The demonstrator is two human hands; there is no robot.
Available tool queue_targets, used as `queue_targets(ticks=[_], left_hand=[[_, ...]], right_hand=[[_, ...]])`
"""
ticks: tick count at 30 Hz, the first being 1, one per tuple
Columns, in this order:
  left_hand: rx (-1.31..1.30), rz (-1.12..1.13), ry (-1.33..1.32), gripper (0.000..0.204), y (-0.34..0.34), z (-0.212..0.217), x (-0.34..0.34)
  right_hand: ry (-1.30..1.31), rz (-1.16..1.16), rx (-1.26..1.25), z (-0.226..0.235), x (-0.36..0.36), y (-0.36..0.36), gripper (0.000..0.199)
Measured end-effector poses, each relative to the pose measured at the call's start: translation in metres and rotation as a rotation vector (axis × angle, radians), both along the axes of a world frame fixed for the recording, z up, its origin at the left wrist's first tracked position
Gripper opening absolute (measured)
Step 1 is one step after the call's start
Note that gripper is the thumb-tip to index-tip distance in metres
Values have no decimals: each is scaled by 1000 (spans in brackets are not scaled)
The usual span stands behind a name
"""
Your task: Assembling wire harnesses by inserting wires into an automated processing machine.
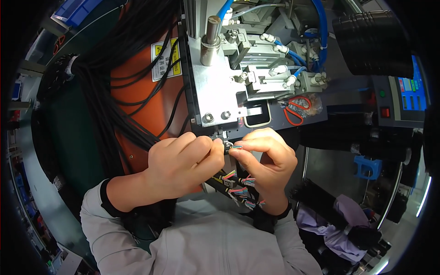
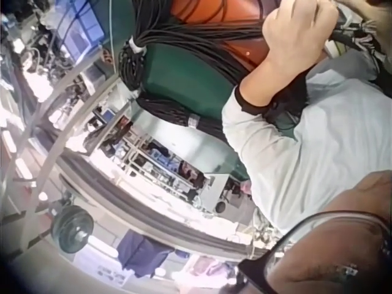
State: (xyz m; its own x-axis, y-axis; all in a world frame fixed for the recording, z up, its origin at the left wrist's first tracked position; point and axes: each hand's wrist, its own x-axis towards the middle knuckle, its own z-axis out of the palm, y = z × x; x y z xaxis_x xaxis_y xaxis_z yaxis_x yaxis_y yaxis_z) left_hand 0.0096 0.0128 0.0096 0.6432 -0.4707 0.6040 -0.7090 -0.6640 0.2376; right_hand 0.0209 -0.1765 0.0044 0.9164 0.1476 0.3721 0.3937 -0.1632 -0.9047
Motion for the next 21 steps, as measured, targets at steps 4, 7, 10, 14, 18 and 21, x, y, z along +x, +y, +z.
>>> queue_targets(ticks=[4, 7, 10, 14, 18, 21], left_hand=[[11, -22, 46, 28, -2, 2, -2], [-178, 46, 81, 27, -7, -10, -2], [-150, 36, 56, 26, -5, -9, -3], [-17, -5, 13, 30, 0, 1, -3], [-10, -38, 36, 33, 0, 0, -2], [-67, -38, 73, 33, -2, -4, -3]], right_hand=[[-111, -14, -85, -2, -2, 1, 19], [-247, -74, -84, -4, -1, 8, 19], [-219, -46, -41, -3, 2, 9, 20], [-36, 122, -124, 8, 6, -6, 20], [-109, 98, -140, 7, 4, -7, 21], [-243, 3, -122, -4, 0, 4, 21]])
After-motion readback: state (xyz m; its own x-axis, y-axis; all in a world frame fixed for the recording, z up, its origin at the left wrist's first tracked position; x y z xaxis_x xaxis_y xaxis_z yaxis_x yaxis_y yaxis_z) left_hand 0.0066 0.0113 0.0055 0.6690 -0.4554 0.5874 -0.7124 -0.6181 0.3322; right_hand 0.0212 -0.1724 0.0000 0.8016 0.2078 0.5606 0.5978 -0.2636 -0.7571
